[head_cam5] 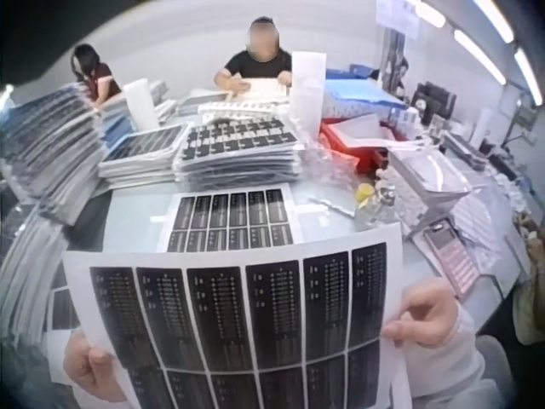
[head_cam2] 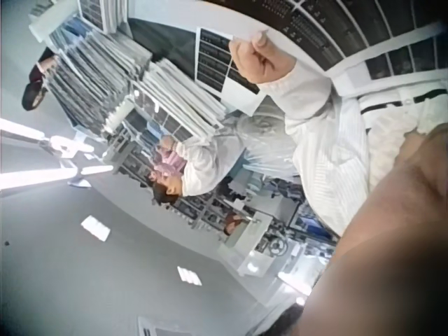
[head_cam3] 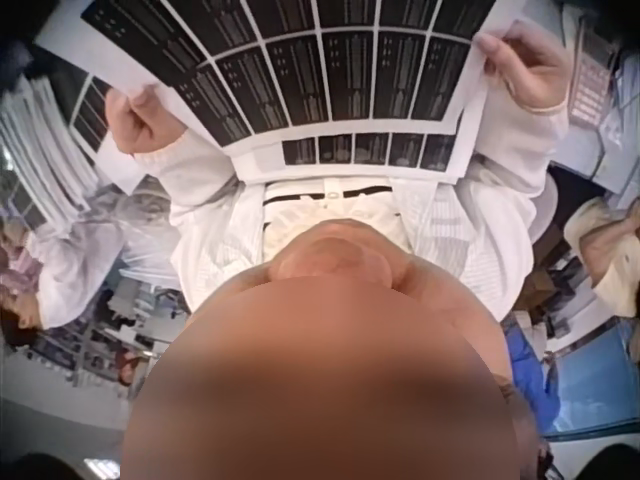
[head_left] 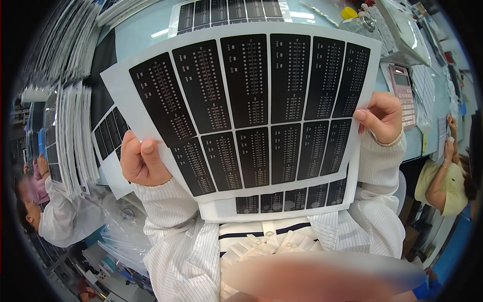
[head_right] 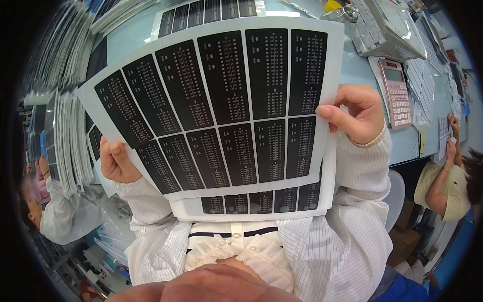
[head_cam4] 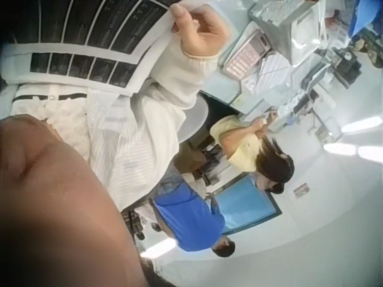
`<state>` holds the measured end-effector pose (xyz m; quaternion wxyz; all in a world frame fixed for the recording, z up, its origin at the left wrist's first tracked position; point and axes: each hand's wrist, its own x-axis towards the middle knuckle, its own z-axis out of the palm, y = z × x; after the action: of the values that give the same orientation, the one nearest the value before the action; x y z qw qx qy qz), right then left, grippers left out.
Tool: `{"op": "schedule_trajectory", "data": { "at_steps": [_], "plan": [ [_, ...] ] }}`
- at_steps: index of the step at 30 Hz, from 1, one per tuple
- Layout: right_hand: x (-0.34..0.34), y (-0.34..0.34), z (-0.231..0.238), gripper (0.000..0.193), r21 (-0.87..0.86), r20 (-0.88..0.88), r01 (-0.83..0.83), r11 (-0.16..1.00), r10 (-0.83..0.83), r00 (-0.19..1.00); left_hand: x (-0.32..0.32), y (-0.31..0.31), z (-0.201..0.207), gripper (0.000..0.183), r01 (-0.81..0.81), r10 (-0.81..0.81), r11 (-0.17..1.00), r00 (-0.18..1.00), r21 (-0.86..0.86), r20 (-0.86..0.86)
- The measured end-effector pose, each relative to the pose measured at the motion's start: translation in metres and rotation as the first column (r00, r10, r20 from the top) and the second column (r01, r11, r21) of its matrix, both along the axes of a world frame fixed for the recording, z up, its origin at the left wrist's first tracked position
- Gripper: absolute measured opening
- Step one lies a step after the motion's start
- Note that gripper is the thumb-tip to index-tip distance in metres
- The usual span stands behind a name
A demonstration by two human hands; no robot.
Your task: Inspecting and handling solar cell sheets at a manufacturing workstation.
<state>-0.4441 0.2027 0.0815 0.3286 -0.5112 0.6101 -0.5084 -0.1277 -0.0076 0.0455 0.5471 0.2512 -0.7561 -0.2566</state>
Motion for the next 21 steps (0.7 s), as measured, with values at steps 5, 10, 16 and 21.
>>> {"op": "schedule_trajectory", "data": {
  "at_steps": [5, 10, 16, 21],
  "plan": [
    [0.0011, 0.0022, -0.0045, 0.011, -0.046, -0.023, -0.010, 0.999, 0.009, 1.000, 0.0009, 0.0019, -0.0015, 0.027, -0.001, 0.002, 1.000, 1.000, -0.013, 0.024],
    [0.0012, 0.0030, -0.0045, 0.012, -0.086, -0.061, -0.029, 0.996, 0.024, 0.998, 0.0023, 0.0030, 0.0011, 0.027, -0.016, 0.017, 0.999, 0.999, -0.041, 0.046],
    [-0.0008, 0.0032, -0.0060, 0.013, -0.081, -0.064, -0.030, 0.996, 0.025, 0.998, 0.0007, 0.0012, 0.0001, 0.027, 0.010, -0.008, 0.999, 0.999, -0.041, 0.041],
    [-0.0005, 0.0033, -0.0048, 0.015, -0.082, -0.053, -0.013, 0.997, 0.009, 0.999, 0.0008, 0.0010, -0.0004, 0.026, 0.029, -0.028, 0.999, 0.999, -0.037, 0.021]
  ]
}}
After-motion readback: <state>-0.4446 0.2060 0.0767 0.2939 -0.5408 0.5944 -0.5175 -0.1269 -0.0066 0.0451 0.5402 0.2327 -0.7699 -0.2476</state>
